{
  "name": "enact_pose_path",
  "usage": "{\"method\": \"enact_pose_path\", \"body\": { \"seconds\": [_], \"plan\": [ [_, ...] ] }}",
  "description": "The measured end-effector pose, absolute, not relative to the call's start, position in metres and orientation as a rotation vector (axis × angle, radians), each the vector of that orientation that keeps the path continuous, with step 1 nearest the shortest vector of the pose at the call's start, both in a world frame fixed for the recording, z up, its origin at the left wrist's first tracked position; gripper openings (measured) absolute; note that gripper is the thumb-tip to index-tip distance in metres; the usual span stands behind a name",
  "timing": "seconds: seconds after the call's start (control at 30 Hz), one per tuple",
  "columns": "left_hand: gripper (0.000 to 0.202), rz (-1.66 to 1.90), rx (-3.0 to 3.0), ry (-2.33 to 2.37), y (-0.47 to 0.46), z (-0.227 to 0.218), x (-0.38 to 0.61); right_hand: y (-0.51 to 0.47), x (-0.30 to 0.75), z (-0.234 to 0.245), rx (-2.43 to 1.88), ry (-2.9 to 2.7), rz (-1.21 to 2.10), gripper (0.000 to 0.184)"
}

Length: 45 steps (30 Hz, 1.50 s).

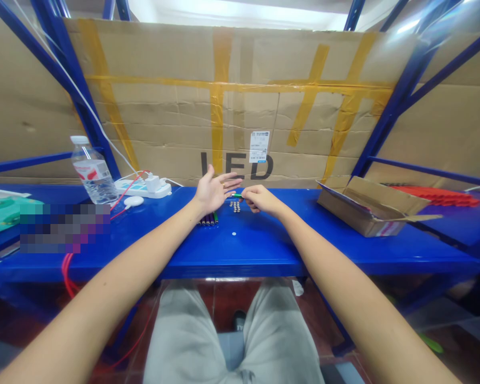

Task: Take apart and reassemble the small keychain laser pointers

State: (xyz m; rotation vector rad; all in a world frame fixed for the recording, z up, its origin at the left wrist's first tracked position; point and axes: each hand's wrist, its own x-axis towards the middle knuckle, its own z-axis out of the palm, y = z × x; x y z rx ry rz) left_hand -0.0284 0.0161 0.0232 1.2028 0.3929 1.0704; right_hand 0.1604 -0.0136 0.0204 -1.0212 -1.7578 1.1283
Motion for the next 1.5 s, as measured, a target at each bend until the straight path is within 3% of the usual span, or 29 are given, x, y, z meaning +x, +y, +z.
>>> {"method": "enact_pose_path", "body": {
  "seconds": [1.5],
  "plan": [
    [0.082, 1.064, 1.270, 0.445, 0.0141, 0.0240, -0.0281, -0.0123, 0.1627, 0.0207, -1.076, -1.809, 1.011, 0.018]
  ]
}}
